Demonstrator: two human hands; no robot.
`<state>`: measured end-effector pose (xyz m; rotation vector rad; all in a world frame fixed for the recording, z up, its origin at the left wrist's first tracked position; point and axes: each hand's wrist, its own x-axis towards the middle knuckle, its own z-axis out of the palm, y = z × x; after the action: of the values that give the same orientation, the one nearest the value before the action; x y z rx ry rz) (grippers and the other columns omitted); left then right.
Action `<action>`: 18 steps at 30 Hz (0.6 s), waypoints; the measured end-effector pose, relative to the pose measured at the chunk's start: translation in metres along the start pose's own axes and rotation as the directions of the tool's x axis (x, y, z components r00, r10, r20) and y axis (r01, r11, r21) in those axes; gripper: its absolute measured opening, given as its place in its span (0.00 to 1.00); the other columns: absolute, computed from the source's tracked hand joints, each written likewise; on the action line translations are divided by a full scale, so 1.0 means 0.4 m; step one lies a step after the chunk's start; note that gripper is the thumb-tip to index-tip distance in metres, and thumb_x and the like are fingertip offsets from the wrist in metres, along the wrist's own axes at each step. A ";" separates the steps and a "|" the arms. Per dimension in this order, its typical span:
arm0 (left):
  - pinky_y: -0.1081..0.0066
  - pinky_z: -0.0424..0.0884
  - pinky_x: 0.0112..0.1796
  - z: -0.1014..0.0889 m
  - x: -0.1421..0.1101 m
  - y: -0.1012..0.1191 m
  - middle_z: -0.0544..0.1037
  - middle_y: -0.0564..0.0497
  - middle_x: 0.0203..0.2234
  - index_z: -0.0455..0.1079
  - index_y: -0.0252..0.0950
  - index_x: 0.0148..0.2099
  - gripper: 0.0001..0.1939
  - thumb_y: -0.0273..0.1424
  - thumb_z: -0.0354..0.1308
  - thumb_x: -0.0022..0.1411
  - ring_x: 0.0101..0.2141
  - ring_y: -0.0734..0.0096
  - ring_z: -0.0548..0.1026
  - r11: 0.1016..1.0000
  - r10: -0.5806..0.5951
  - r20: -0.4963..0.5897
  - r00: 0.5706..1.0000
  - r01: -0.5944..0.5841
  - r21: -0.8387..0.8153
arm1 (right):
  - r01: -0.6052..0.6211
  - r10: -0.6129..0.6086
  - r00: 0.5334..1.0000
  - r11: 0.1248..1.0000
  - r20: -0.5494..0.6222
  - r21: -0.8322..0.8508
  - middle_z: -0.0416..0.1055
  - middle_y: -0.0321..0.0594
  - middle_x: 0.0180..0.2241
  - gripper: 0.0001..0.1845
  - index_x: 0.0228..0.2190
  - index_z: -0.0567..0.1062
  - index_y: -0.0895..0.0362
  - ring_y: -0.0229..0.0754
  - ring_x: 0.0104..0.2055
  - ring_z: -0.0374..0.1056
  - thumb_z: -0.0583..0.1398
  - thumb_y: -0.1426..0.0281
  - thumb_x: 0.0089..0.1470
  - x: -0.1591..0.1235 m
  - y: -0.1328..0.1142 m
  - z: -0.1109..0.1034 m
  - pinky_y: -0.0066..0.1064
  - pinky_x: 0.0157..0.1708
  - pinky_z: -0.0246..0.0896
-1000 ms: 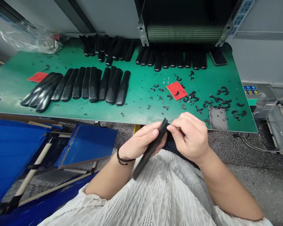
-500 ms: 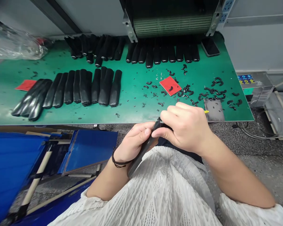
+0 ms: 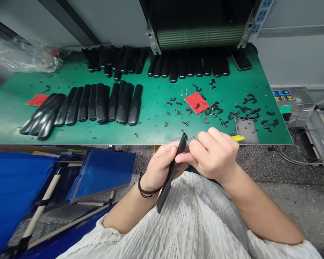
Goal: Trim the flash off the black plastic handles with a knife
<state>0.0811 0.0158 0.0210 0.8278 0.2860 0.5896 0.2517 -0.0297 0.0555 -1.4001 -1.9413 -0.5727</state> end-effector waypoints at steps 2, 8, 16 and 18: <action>0.77 0.49 0.18 -0.008 0.001 0.002 0.59 0.60 0.17 0.65 0.35 0.37 0.20 0.47 0.54 0.73 0.16 0.81 0.54 0.998 -0.001 -0.016 1.000 0.002 0.060 | -0.088 0.083 0.996 0.974 0.032 0.209 0.59 0.34 0.20 0.25 0.22 0.65 0.54 0.37 0.26 0.51 0.61 0.54 0.65 0.002 -0.001 0.003 0.34 0.27 0.45; 0.75 0.58 0.27 -0.023 -0.016 0.074 0.66 0.55 0.23 0.70 0.32 0.37 0.19 0.45 0.59 0.70 0.24 0.78 0.61 0.850 -0.031 0.192 0.981 -0.075 0.521 | -0.591 0.499 0.804 0.613 0.324 0.524 0.63 0.32 0.24 0.14 0.27 0.71 0.54 0.33 0.24 0.56 0.65 0.65 0.63 0.003 0.039 -0.024 0.31 0.25 0.50; 0.74 0.59 0.29 -0.073 -0.008 0.121 0.65 0.55 0.25 0.69 0.33 0.38 0.15 0.41 0.57 0.72 0.26 0.78 0.61 0.764 0.081 0.237 0.968 -0.213 0.609 | -0.676 0.288 0.736 0.274 0.613 0.684 0.57 0.31 0.23 0.23 0.27 0.68 0.52 0.36 0.25 0.54 0.69 0.50 0.54 0.025 0.018 -0.022 0.30 0.22 0.49; 0.73 0.58 0.28 -0.082 -0.007 0.108 0.65 0.56 0.25 0.69 0.33 0.37 0.15 0.40 0.58 0.71 0.26 0.78 0.60 0.762 0.123 0.216 0.969 -0.231 0.605 | -0.729 0.332 0.684 0.278 0.650 0.626 0.58 0.30 0.23 0.24 0.26 0.67 0.53 0.34 0.24 0.53 0.69 0.51 0.55 0.045 -0.002 -0.012 0.29 0.22 0.47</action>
<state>0.0475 0.0572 0.0324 1.5649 0.2553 0.6041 0.2486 -0.0216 0.0719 -1.3587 -1.4021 1.0382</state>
